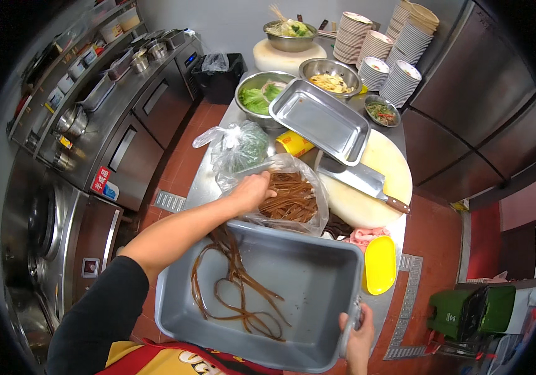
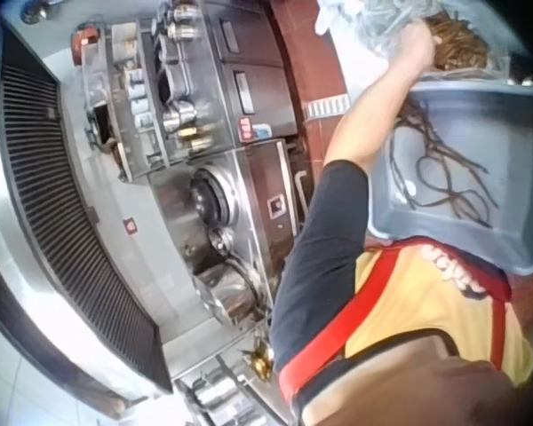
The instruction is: The person cuts long, brown, noodle-like vegetables into shorter segments using scissors. They hold the strands in one hand and snip them over a grey plastic tray. After cutting, the person places the trimmed pieces into a clear plastic bag and stores the bag in a refrigerator.
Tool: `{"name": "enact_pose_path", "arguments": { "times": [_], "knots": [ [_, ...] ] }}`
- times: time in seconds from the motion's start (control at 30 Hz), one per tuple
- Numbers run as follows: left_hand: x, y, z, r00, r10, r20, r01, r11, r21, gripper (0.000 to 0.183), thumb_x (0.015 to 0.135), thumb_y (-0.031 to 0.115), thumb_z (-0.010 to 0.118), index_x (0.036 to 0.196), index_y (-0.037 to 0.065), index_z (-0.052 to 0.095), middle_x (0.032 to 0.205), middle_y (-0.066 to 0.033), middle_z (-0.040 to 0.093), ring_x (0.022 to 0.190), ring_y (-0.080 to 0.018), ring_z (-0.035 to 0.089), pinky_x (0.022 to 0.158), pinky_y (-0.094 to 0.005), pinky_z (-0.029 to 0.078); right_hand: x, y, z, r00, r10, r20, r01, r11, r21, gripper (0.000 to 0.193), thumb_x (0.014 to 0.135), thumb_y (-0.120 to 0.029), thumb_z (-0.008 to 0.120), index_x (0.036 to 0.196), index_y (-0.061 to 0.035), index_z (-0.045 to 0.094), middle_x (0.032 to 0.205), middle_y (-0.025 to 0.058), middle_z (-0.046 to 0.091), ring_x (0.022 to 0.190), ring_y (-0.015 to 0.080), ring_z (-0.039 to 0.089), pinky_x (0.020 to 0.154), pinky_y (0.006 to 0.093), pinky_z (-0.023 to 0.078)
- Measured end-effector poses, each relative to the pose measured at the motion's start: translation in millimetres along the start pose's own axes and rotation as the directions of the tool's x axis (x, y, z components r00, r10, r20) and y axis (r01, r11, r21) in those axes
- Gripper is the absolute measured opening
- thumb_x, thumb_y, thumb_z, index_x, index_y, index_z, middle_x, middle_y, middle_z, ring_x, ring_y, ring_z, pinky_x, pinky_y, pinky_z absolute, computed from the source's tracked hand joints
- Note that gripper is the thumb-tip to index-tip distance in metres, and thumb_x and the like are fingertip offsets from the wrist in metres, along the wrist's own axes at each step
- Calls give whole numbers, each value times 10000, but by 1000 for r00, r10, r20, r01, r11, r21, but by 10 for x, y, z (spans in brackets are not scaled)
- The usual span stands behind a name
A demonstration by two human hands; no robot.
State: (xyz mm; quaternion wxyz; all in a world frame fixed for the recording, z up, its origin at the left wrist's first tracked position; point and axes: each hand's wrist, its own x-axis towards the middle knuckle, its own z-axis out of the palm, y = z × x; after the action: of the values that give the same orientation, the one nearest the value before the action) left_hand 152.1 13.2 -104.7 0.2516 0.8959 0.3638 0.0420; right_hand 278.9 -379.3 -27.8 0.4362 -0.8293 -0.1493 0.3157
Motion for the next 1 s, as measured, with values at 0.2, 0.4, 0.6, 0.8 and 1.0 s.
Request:
{"name": "enact_pose_path", "arguments": {
  "times": [0.2,0.4,0.6,0.8,1.0],
  "knots": [
    [255,45,276,989,113,92,-132,959,250,209,849,172,595,915,-23,561,834,-237,649,852,-421,627,744,-473,500,95,-251,288,994,-13,110,24,994,-102,515,762,-171,755,1183,-9,505,872,51,574,789,149,536,741,274,446],
    [321,54,-136,938,-53,342,174,926,-335,260,884,256,628,904,-1,591,753,-108,573,652,-184,539,536,-324,436,208,-255,363,826,110,552,-328,891,313,440,874,-257,664,1206,-27,489,807,43,550,700,72,497,582,218,411],
    [229,108,-333,825,-166,541,550,456,-699,161,921,191,576,964,56,498,710,27,411,516,-43,332,382,-171,264,304,-611,997,570,30,821,-662,609,437,441,923,-473,529,1124,-81,510,803,18,507,653,112,455,557,264,383],
    [-40,265,-322,880,-17,476,463,263,-847,97,940,159,545,993,134,468,667,63,354,504,-26,294,402,-170,218,593,-750,1460,529,-17,849,-733,494,467,490,899,-554,517,1019,-80,558,781,30,524,628,130,471,531,271,383],
    [-193,209,-305,899,22,438,399,372,-838,113,959,224,532,1039,152,495,645,76,343,505,-29,288,424,-178,217,743,-802,1576,535,-44,843,-741,456,494,544,878,-580,533,988,-49,576,758,44,532,613,130,469,512,260,366]
  ]
}}
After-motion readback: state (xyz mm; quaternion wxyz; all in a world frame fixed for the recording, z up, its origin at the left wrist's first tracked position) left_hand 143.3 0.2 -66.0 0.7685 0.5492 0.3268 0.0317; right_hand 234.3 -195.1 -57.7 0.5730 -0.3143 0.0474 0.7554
